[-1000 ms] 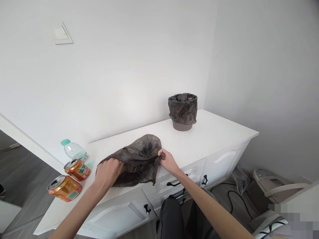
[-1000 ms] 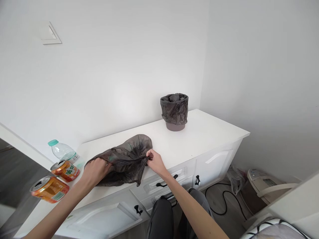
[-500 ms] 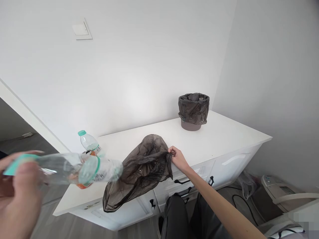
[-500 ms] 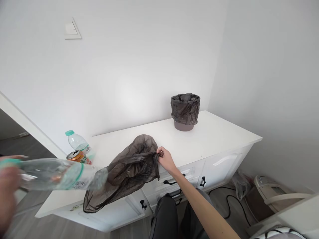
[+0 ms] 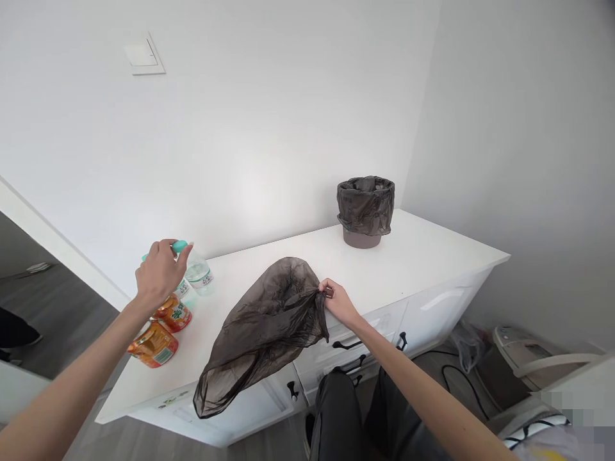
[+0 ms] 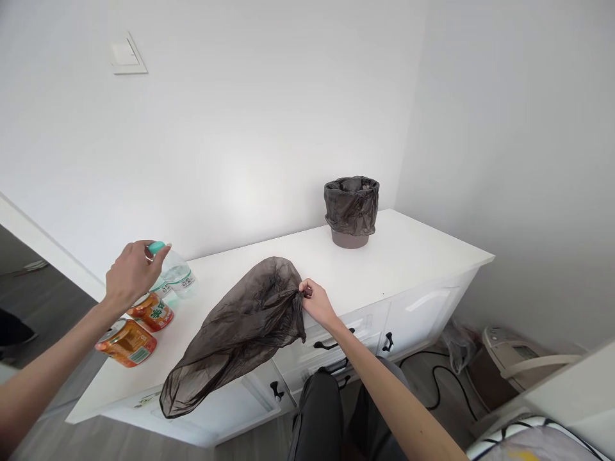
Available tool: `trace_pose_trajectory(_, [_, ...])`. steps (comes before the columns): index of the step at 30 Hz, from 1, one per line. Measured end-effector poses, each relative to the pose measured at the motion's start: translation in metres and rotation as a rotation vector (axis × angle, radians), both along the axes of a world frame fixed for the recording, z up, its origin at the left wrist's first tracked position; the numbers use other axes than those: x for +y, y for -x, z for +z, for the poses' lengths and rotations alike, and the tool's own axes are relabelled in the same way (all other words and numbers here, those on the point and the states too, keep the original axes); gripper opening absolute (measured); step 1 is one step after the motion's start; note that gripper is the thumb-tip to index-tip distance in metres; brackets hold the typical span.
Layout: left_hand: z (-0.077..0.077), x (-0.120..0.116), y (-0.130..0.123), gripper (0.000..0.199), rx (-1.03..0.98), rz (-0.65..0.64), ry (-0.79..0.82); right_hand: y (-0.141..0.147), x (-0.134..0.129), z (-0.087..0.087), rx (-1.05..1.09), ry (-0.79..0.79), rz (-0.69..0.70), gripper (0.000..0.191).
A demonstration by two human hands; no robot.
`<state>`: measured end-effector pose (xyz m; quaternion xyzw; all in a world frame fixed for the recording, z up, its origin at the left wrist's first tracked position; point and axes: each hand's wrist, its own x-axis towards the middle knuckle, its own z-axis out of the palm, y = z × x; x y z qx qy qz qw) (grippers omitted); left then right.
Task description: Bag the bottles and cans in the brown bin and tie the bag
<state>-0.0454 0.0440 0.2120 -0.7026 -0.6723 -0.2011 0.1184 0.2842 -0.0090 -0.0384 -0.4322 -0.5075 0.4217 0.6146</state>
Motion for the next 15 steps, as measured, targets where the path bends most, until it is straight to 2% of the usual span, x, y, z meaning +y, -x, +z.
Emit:
trace_pose_trajectory(4, [-0.007, 0.034, 0.009, 0.08, 0.093, 0.006, 0.007, 0.0, 0.004, -0.001, -0.002, -0.005, 0.003, 0.015])
trace_pose_trajectory(10, [-0.015, 0.065, 0.009, 0.085, 0.273, 0.045, 0.049, 0.001, 0.005, 0.002, 0.008, -0.002, 0.012, 0.016])
trace_pose_trajectory(15, [-0.008, 0.077, 0.014, 0.081, 0.326, 0.093, 0.127, 0.002, 0.004, 0.005, 0.006, 0.003, 0.019, 0.016])
